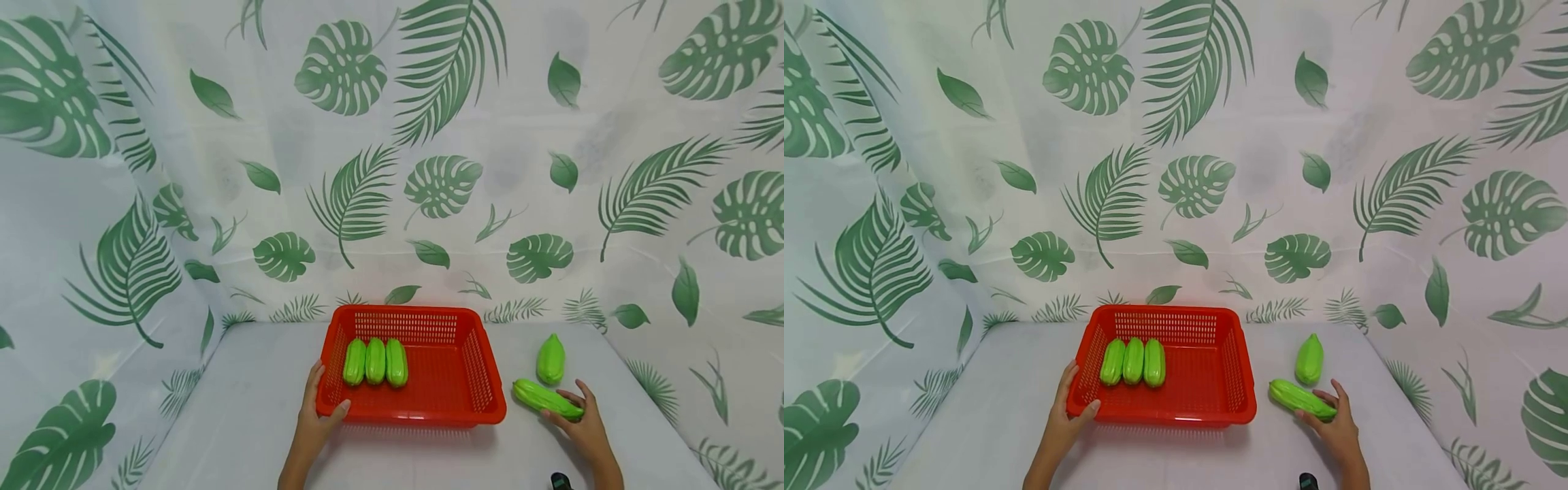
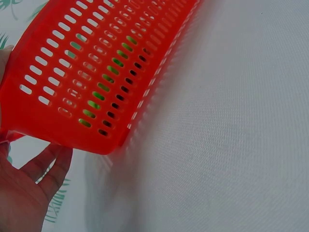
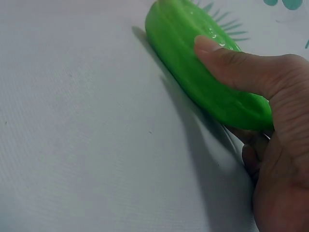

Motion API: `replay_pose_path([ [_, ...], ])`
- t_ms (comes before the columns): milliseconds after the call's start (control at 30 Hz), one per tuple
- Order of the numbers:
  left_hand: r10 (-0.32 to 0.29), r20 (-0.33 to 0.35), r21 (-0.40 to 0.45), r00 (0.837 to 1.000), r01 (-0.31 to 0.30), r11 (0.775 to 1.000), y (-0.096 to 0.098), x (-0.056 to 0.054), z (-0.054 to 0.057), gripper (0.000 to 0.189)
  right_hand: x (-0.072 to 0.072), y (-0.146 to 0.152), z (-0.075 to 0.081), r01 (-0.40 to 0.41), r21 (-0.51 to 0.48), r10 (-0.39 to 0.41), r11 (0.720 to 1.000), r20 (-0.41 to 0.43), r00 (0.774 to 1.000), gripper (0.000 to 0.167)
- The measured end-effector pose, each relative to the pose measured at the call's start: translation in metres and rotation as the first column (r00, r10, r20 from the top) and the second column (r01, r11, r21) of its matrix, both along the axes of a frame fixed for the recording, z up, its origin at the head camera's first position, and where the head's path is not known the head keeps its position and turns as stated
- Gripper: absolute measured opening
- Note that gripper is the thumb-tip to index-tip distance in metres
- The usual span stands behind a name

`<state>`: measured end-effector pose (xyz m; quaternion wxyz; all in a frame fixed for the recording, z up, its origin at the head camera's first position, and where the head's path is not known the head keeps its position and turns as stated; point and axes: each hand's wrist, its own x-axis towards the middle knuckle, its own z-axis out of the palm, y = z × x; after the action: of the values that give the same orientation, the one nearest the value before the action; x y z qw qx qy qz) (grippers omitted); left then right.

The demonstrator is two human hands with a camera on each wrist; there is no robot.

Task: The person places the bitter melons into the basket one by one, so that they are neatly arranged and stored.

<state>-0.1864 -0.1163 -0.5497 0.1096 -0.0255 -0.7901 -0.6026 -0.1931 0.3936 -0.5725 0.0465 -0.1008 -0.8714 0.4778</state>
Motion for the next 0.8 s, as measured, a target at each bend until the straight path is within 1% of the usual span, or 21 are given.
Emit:
replay_pose_path([
  [133,0.001,0.005,0.0,1.0,-0.001,1.0,-0.001,0.001,0.0,0.087,0.001,-0.002,0.0,0.0,-0.006,0.0,1.0,0.015,1.0,0.113],
  [267,-0.004,-0.008,0.003,1.0,0.004,1.0,0.0,0.0,-0.001,0.086,0.002,-0.001,0.001,-0.004,0.003,0.004,1.0,0.017,1.0,0.113],
  [600,-0.012,-0.017,0.0,1.0,0.012,1.0,-0.001,-0.001,-0.001,0.085,0.005,0.0,0.003,-0.004,0.023,0.002,1.0,0.082,0.997,0.111],
  [700,-0.01,-0.016,0.002,1.0,0.01,1.0,0.0,-0.001,-0.001,0.085,0.008,0.0,0.004,0.011,0.052,-0.016,0.999,0.078,0.997,0.107],
  [800,-0.008,-0.015,0.002,1.0,0.008,1.0,0.0,0.0,-0.001,0.085,0.012,0.002,0.004,0.037,0.066,-0.042,0.997,0.065,0.997,0.096],
])
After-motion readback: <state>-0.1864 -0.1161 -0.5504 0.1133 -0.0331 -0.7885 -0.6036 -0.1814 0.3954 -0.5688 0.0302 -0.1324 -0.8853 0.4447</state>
